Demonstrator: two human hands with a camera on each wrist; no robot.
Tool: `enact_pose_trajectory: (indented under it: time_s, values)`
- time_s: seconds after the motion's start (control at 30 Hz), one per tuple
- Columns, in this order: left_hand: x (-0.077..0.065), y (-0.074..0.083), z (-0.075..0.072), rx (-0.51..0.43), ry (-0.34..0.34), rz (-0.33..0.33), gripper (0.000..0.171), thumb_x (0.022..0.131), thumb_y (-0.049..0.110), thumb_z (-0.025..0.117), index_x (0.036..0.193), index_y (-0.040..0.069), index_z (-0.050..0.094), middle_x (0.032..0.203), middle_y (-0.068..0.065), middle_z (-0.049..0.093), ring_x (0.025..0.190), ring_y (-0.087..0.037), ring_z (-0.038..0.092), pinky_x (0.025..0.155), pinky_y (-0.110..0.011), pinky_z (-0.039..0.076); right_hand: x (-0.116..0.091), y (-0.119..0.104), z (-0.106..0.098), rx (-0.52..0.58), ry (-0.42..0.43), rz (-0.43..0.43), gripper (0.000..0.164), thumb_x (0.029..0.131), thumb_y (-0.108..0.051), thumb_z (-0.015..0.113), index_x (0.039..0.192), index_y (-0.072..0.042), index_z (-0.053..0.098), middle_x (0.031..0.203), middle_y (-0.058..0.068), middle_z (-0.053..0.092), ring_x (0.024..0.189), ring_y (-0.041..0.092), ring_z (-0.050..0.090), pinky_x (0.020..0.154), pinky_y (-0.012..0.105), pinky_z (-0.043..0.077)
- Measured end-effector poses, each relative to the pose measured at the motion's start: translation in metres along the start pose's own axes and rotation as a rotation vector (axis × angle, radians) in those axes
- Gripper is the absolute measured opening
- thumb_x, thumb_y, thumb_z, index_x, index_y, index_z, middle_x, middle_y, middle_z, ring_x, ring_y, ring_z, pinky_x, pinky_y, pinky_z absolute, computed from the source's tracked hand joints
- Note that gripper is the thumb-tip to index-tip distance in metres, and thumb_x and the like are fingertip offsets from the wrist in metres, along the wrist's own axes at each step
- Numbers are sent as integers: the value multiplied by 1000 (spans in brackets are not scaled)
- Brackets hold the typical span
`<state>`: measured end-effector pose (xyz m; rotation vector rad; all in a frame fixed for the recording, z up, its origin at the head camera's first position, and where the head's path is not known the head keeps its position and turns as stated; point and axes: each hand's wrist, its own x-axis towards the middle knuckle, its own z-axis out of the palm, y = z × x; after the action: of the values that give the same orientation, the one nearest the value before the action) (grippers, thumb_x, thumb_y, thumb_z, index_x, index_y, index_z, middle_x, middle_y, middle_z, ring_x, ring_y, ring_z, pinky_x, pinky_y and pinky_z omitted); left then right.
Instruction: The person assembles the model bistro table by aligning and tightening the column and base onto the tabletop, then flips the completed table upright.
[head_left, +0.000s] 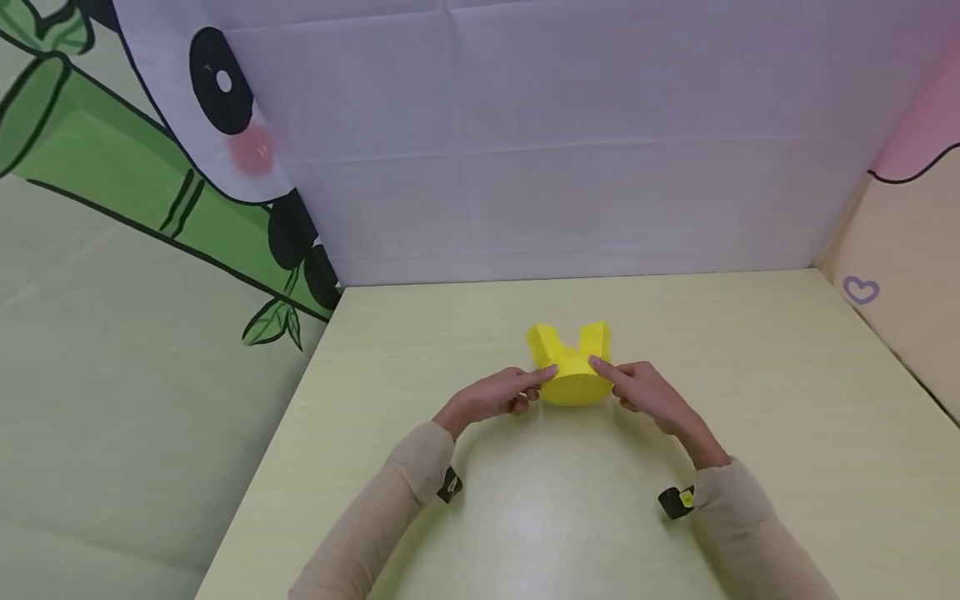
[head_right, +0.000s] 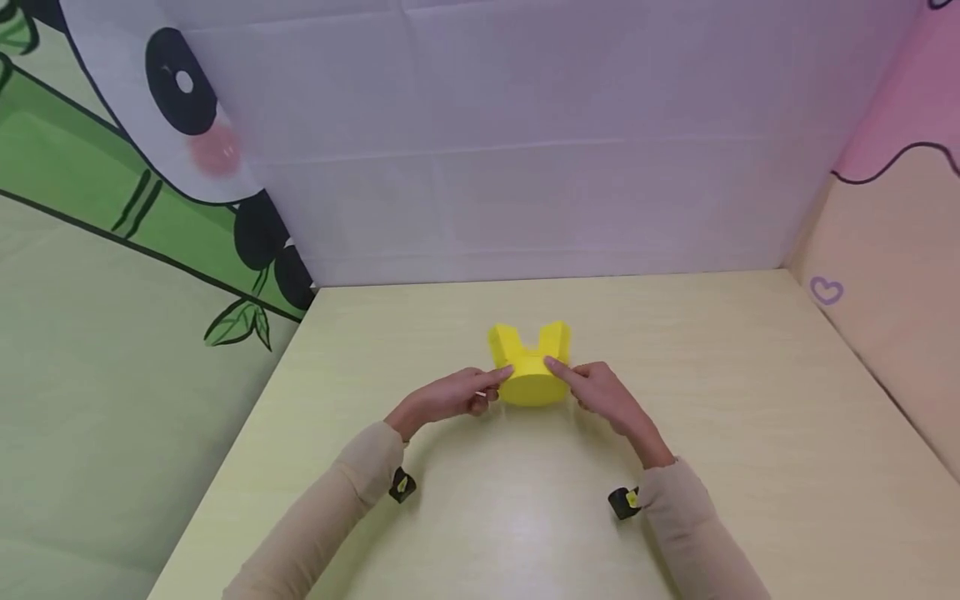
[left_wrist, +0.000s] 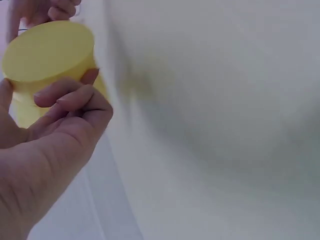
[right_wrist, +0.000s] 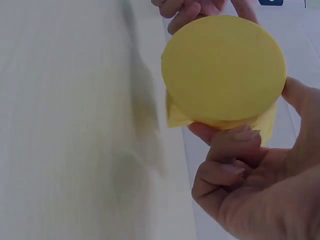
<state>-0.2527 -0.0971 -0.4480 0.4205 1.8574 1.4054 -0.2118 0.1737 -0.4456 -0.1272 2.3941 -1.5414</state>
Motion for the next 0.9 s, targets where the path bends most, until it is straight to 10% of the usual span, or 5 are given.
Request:
enact_pose_trajectory:
  time_s: [0.43,0.9]
  values:
    - [11,51,-6,-12,-2,-225,87,101,72,39,98,-6,76,62,4,32,52,-8,20,51,-24,17,17,-37,-40,-18,-189,159,77,100,-72,41,71,-5,65,58,0,49,50,10,33,49,23,27]
    - [29,49,-10,-33,31,-334,90,105,69,31,89,-5,77,57,5,34,47,-6,19,47,-21,17,36,-33,-46,43,-326,348,78,106,-65,28,80,-4,69,66,-1,61,49,4,32,49,18,29]
